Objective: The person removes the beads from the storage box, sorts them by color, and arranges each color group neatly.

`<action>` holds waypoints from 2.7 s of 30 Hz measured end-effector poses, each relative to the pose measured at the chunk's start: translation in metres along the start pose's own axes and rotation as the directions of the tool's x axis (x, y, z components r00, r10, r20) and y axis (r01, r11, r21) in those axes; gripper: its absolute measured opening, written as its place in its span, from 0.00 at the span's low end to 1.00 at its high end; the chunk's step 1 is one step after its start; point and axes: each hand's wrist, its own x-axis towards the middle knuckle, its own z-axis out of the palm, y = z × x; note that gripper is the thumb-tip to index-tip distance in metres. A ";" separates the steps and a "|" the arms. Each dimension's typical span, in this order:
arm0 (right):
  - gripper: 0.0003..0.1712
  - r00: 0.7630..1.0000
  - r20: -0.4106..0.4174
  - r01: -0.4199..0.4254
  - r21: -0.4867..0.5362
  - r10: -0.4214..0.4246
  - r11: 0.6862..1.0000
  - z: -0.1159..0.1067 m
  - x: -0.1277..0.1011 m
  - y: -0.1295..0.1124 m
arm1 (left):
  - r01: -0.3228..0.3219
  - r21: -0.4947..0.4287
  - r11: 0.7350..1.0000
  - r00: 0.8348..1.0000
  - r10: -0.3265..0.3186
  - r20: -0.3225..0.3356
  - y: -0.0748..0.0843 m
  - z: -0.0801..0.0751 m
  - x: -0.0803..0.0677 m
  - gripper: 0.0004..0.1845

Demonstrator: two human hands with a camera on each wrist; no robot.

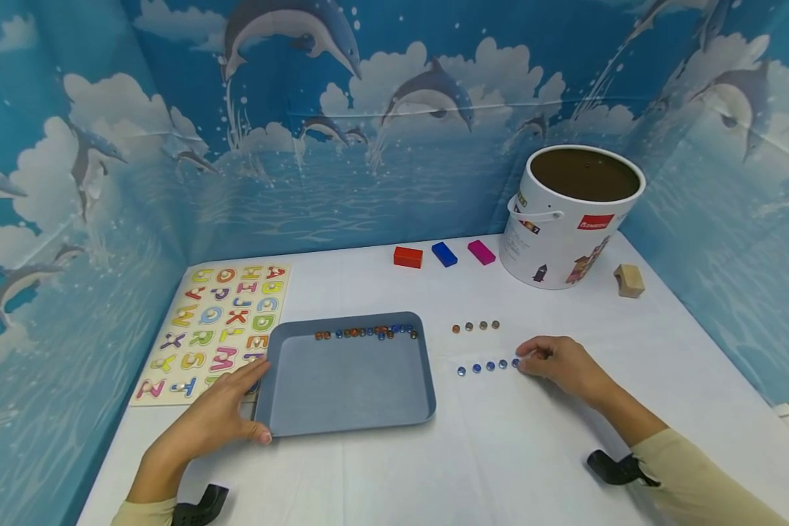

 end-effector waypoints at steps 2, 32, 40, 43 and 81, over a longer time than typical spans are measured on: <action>0.14 1.000 0.001 -0.005 0.007 0.005 1.000 -0.003 -0.001 -0.003 | 0.000 -0.002 1.000 1.000 0.000 0.000 0.000 0.000 0.000 0.65; 0.09 0.936 0.305 0.085 0.290 -0.176 0.953 0.175 0.110 -0.239 | 0.000 -0.030 1.000 1.000 0.000 -0.002 -0.002 0.001 -0.003 0.65; 0.08 0.943 0.242 0.218 0.065 -0.228 0.974 0.205 0.115 -0.257 | 0.007 -0.022 1.000 1.000 -0.008 -0.002 -0.001 0.001 -0.004 0.65; 0.08 0.939 0.244 0.252 -0.014 -0.241 0.968 0.216 0.114 -0.266 | 0.002 -0.025 1.000 1.000 -0.002 0.001 -0.002 0.001 -0.003 0.65; 0.20 0.991 0.066 0.104 0.196 -0.119 0.975 -0.003 0.016 -0.076 | -0.032 -0.010 0.999 0.999 0.031 -0.006 -0.002 0.002 -0.001 0.64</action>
